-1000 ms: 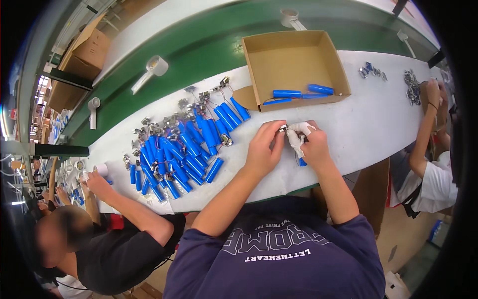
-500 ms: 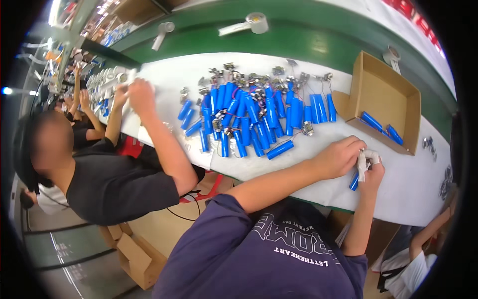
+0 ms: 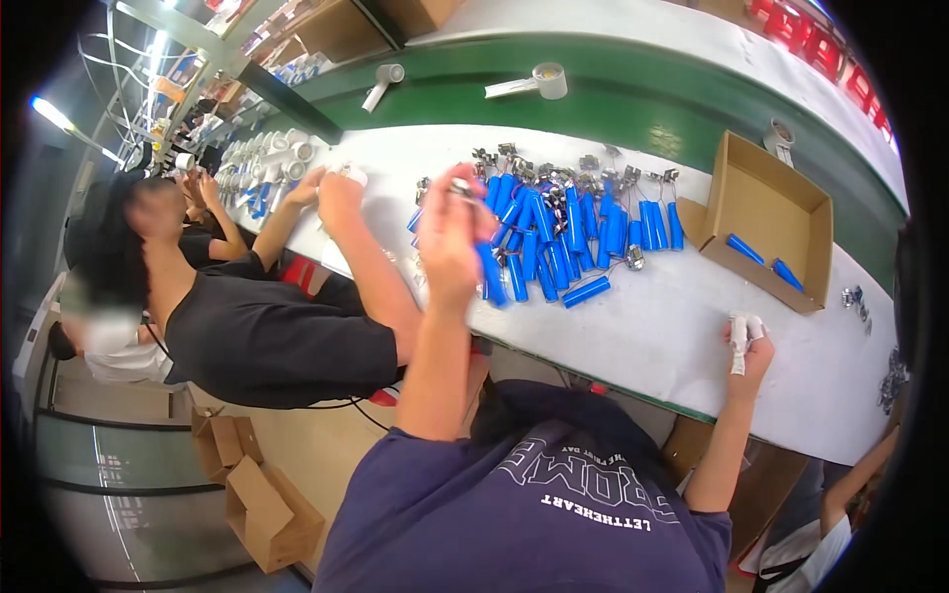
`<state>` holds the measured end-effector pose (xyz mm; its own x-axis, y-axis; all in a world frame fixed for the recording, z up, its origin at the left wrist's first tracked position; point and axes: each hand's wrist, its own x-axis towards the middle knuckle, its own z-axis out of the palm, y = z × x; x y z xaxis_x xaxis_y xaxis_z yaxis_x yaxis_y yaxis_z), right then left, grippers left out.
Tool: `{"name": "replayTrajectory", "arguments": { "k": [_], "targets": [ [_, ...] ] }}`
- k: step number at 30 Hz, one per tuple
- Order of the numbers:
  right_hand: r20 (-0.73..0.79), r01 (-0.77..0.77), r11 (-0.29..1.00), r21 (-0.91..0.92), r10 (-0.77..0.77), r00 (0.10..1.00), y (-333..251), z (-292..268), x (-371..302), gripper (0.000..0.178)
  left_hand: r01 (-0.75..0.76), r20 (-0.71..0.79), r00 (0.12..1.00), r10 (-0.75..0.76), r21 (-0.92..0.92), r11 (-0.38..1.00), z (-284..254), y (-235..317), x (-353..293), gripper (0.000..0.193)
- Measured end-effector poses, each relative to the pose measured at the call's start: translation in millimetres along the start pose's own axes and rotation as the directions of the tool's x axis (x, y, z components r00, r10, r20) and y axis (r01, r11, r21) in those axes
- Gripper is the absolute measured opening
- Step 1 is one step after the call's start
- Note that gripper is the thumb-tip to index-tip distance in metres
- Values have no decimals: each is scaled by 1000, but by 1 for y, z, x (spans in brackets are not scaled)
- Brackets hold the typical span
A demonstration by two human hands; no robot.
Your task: Assemble metal components onto blue plastic handles at a factory workstation and transport cardboard boxes.
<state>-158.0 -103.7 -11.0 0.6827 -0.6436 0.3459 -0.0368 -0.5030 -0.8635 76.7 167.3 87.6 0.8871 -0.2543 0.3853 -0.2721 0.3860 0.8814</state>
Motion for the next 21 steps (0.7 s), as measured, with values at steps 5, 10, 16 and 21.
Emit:
{"name": "replayTrajectory", "arguments": {
  "k": [5, 10, 16, 21],
  "targets": [
    [155, 41, 996, -83, -27, 987, -2, 12, 6, 13, 214, -95, 975, -199, 187, 959, -84, 5, 43, 26],
    [135, -17, 990, -143, 36, 990, -8, 15, 4, 11, 222, -30, 958, -284, 702, 677, -118, -37, 77, 25],
    [129, 56, 992, -118, -40, 991, 7, 9, 3, 12, -275, 262, 955, 137, 958, 84, -112, -80, 88, 29],
    [15, 89, 994, -57, -88, 996, 1, 11, 13, 14, -544, 256, 817, 517, 640, 543, 61, -58, 23, 18]
  ]
}}
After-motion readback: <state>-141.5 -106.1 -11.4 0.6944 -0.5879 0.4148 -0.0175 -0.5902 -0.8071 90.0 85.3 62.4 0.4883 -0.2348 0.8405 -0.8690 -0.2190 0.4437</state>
